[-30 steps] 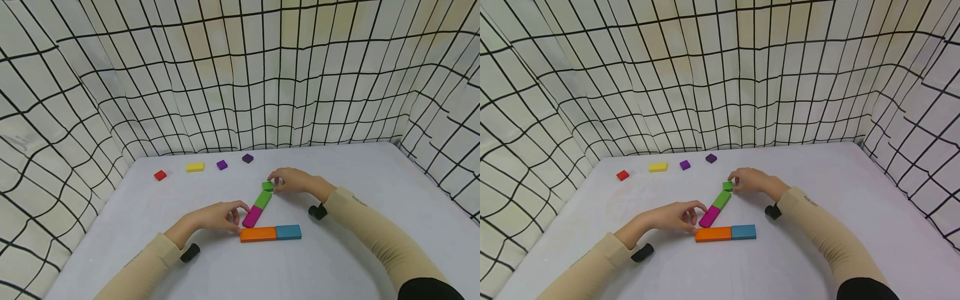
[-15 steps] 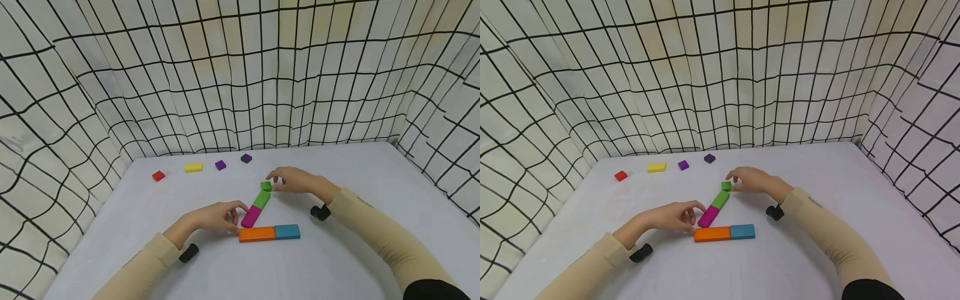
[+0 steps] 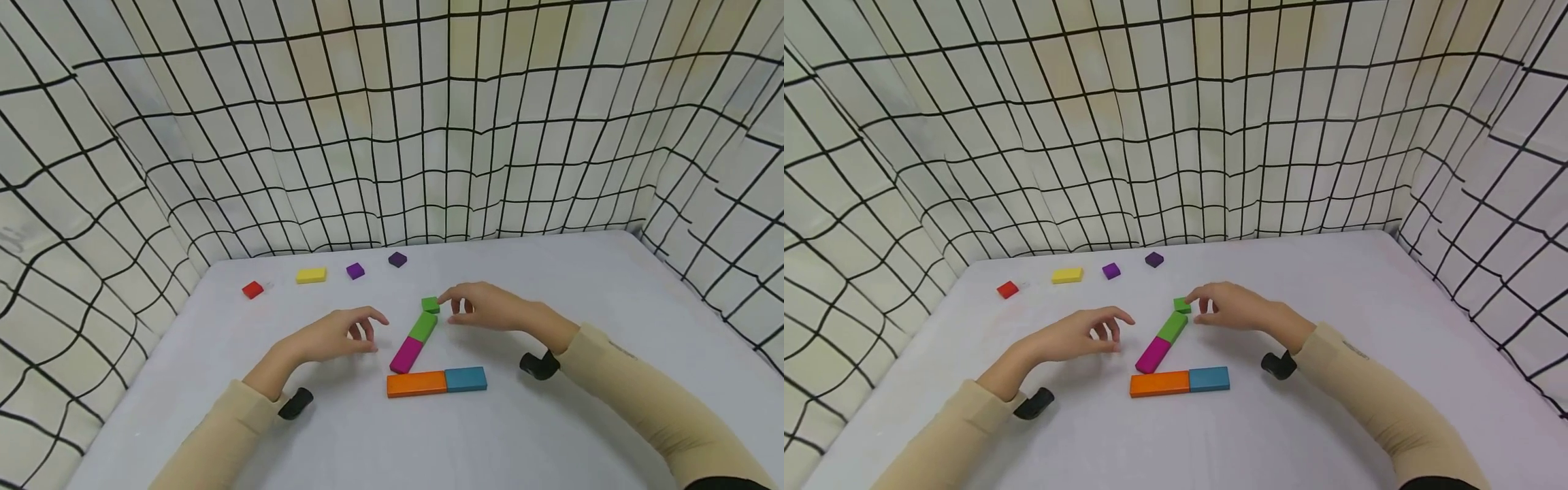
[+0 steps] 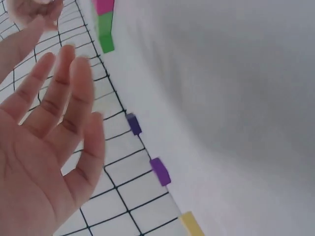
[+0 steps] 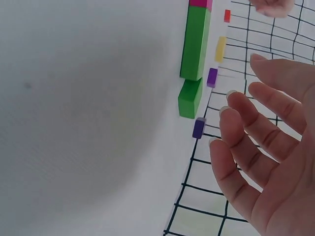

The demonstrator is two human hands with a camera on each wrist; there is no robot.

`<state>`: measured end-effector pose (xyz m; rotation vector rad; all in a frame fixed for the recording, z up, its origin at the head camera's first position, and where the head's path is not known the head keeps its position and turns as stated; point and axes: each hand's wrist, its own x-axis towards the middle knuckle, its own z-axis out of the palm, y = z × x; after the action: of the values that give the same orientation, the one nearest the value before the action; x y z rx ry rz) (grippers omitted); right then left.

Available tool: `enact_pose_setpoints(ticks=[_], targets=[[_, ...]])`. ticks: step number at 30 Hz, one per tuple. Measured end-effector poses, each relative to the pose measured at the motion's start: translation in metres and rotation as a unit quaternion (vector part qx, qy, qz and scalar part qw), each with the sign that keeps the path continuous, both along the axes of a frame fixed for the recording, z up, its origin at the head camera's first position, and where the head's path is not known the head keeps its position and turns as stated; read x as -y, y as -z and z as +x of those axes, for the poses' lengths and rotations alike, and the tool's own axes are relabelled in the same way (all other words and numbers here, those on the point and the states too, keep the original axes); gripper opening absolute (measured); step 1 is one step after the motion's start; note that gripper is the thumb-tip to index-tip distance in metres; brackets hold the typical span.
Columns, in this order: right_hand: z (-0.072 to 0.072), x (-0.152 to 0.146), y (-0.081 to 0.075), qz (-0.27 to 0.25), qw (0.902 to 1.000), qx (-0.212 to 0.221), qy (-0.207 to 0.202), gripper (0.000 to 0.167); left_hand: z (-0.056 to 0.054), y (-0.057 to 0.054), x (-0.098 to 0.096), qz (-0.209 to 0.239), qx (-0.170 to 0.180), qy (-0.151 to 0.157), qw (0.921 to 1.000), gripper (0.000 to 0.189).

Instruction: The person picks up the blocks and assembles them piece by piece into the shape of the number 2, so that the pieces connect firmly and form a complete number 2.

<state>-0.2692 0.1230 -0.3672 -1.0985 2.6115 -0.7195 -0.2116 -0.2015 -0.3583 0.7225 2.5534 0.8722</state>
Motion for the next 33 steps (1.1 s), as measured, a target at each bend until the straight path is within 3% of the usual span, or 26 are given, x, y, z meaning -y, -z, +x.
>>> enact_pose_setpoints(ticks=[6,13,25,33], targets=[[0.014,-0.006,0.002,-0.032,0.9989,0.034,-0.010,0.040,-0.011,-0.014,0.006,0.016,-0.078,-0.022,0.9966,0.030],[0.026,-0.008,0.006,-0.070,0.9936,0.085,-0.024,0.039,-0.035,-0.016,0.007,0.026,-0.124,-0.059,0.9902,0.021],[0.035,-0.001,0.020,-0.040,0.9875,0.146,-0.044,0.048,-0.073,-0.015,-0.008,0.059,-0.138,-0.114,0.9820,0.020],[0.034,0.003,0.025,-0.035,0.9828,0.172,-0.058,0.055,-0.097,-0.009,-0.021,0.040,-0.131,-0.137,0.9810,0.023]])
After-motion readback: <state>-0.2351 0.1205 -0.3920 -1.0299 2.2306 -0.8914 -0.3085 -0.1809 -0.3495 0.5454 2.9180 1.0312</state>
